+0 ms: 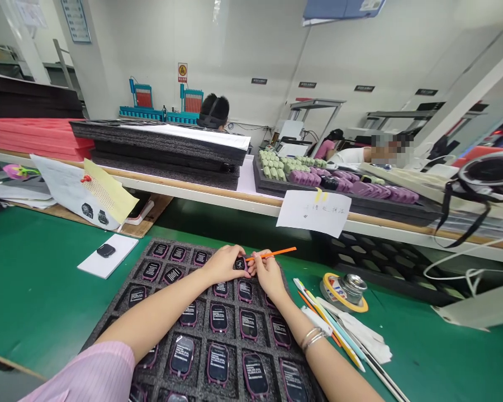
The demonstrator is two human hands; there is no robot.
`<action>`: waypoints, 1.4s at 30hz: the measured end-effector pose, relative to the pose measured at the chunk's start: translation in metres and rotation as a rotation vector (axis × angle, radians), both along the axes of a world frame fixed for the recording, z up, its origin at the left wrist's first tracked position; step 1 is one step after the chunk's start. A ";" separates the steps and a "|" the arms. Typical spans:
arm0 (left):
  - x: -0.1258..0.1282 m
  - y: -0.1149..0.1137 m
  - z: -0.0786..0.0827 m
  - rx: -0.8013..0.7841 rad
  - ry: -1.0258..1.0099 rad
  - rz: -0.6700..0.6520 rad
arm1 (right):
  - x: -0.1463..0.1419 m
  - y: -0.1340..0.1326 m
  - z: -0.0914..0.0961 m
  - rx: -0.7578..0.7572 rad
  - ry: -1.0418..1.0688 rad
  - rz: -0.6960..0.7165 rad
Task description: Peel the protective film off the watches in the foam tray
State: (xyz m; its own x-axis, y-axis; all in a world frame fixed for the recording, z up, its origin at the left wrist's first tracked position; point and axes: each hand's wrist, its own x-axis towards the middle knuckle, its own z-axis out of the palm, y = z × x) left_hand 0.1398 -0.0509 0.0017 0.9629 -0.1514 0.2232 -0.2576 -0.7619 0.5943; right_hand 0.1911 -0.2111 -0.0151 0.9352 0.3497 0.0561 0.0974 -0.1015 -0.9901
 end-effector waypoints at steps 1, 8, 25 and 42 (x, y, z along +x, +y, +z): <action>0.000 0.000 0.000 0.001 -0.001 0.002 | 0.000 0.000 -0.001 -0.003 0.002 -0.005; -0.001 -0.001 -0.001 0.058 -0.054 0.012 | -0.001 0.000 0.002 -0.036 -0.014 0.001; -0.040 0.058 0.011 0.189 -0.089 -0.131 | -0.008 0.033 0.025 0.051 0.035 -0.017; -0.035 0.059 -0.002 -0.043 0.007 -0.017 | -0.023 0.055 0.011 -0.012 0.050 0.063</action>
State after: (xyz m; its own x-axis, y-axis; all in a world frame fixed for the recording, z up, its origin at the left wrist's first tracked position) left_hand 0.1046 0.0079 -0.0004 0.9617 -0.1585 0.2236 -0.2665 -0.7308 0.6284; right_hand 0.1677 -0.1564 -0.0045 0.9126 0.4088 0.0053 0.0546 -0.1088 -0.9926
